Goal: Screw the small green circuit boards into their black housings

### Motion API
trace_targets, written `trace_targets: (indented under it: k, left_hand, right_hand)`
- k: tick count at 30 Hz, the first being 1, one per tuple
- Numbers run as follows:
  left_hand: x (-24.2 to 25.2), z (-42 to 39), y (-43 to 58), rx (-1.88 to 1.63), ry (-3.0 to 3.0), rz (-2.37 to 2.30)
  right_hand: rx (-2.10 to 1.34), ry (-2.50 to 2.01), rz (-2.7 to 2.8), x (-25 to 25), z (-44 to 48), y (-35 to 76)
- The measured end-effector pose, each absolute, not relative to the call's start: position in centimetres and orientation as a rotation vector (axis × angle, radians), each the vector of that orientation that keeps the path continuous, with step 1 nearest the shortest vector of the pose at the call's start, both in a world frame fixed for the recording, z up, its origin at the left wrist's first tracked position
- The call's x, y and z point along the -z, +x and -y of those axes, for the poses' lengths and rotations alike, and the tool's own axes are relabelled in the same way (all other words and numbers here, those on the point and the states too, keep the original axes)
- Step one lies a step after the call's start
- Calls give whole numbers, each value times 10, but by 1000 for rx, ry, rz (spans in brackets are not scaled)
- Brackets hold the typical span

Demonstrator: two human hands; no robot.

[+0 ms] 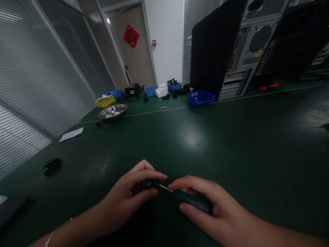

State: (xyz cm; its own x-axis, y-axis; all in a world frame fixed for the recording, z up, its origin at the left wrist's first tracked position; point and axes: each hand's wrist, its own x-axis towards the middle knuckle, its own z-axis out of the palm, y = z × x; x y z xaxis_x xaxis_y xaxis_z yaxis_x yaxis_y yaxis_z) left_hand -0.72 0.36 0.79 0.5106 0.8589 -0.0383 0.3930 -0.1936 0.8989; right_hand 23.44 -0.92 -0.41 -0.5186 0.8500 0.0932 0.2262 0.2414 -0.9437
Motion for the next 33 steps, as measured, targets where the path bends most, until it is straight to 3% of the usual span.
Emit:
trace_targets:
  k: [11,33]
  left_hand:
    - [0,-2,-7,-900,1739,-1037]
    - [-1,6,-1,-958,1418,-858]
  right_hand:
    - [-1260,-993,1892,3,10,234]
    - [-1219,-895,1978,3,13,234]
